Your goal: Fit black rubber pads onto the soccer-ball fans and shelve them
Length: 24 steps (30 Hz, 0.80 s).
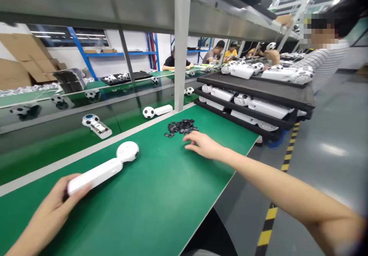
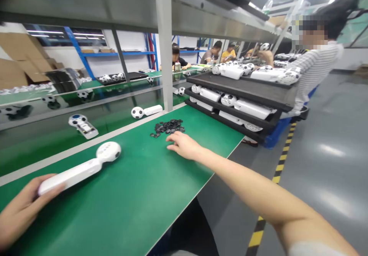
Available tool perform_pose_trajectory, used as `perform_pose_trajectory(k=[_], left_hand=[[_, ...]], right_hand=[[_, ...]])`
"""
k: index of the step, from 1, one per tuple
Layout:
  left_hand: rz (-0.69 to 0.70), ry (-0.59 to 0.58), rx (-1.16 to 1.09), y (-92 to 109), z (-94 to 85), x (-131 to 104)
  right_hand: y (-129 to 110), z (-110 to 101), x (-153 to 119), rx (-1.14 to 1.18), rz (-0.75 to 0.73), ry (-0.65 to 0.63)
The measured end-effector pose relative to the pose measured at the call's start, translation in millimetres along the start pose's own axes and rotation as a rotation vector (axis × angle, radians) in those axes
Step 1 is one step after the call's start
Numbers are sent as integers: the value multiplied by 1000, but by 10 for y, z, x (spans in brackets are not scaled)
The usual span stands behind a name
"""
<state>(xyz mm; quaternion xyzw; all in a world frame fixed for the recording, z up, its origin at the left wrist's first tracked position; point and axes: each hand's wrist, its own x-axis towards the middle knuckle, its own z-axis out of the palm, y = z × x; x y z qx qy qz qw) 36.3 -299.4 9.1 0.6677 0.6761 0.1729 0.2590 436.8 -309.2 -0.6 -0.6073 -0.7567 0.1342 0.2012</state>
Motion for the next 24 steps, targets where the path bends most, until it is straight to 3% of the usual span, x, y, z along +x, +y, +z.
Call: perform_pose_trajectory(k=[3, 7, 12, 16, 24], left_hand=[[76, 81, 74, 163, 154, 56], [321, 39, 162, 536, 208, 133], [424, -85, 221, 839, 358, 288], [492, -12, 419, 906, 530, 300], [499, 34, 428, 995, 600, 262]], right_hand=[[-144, 70, 476, -137, -40, 43], [-221, 239, 836, -204, -28, 54], [-197, 424, 885, -212, -11, 57], [-144, 440, 894, -167, -4, 52], [-62, 419, 1017, -20, 28, -21]])
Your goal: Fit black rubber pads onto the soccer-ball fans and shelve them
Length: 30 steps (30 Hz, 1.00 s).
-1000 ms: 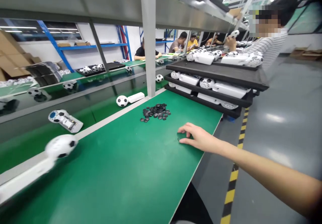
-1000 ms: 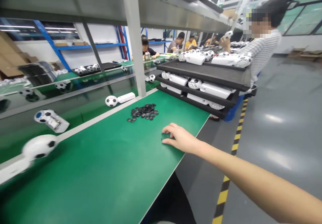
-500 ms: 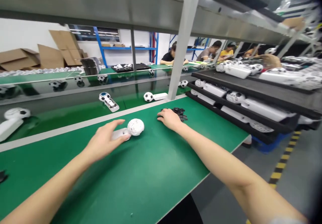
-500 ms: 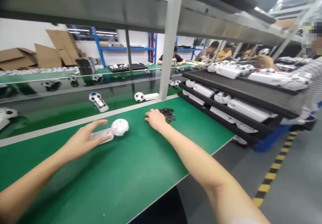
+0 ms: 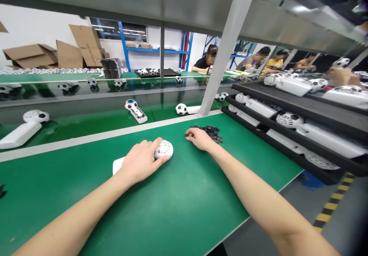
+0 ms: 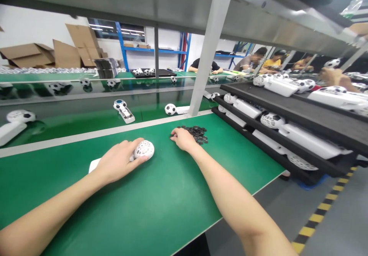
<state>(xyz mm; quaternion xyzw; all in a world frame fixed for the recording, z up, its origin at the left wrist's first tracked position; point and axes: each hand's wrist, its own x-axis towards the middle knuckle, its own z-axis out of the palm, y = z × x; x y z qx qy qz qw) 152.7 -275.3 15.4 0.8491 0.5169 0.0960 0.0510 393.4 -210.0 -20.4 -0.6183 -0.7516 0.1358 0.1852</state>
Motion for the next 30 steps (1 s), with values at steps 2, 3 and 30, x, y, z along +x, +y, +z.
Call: perform_pose_trajectory(k=[2, 3, 30], left_hand=[[-32, -10, -16, -2, -1, 10], [-46, -18, -25, -5, -1, 15], [-12, -2, -39, -22, 75, -4]], right_hand=[[-1, -2, -3, 18, 5, -2], [-5, -4, -12, 25, 5, 3], [-528, -102, -491, 434, -403, 45]])
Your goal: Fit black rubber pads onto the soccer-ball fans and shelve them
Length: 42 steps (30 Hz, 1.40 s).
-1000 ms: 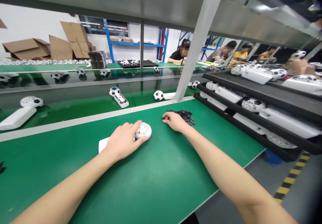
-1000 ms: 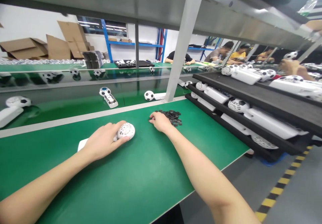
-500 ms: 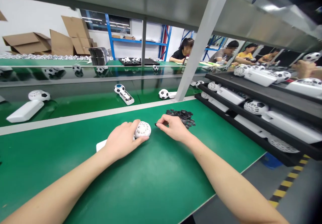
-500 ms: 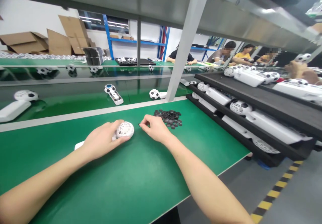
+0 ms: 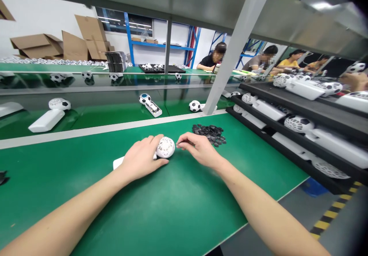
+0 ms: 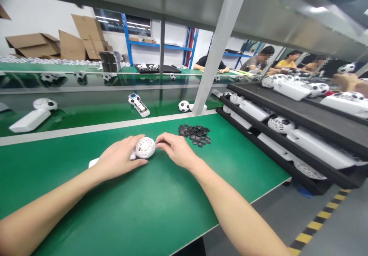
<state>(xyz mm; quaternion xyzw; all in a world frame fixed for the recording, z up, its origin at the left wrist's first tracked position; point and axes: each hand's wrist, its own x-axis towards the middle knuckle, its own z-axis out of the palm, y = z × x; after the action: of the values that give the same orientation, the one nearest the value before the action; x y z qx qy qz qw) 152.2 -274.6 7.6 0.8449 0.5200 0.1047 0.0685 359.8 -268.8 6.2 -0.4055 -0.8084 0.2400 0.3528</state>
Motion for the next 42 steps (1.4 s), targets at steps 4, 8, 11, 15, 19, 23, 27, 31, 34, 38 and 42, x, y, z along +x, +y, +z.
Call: perform_pose_trajectory(k=[4, 8, 11, 15, 19, 23, 27, 31, 34, 38, 42], left_hand=[[4, -4, 7, -1, -16, 5], [4, -10, 5, 6, -26, 0], [-7, -12, 6, 19, -29, -3], [-8, -16, -8, 23, -31, 4], [-5, -8, -16, 20, -34, 7], [-16, -15, -36, 27, -43, 5], [-28, -10, -50, 27, -45, 5], [-20, 9, -90, 15, -41, 9], [-41, 12, -115, 10, -45, 13], [-56, 18, -148, 10, -52, 19], [-61, 12, -169, 6, -56, 22]], right_hand=[[-58, 29, -21, 119, 44, -66], [-31, 4, -15, 97, 41, -57], [-2, 4, -9, 128, 78, 10], [-22, 67, -12, -74, -55, 190], [-74, 186, -34, -8, -63, 105], [-88, 285, -41, 55, -77, 42], [-78, 324, -18, 18, -65, 50], [-57, 356, 0, 47, -3, 88], [-21, 383, 4, 168, 98, 58], [13, 381, 20, 285, 127, -48], [11, 361, 30, 256, 93, -59]])
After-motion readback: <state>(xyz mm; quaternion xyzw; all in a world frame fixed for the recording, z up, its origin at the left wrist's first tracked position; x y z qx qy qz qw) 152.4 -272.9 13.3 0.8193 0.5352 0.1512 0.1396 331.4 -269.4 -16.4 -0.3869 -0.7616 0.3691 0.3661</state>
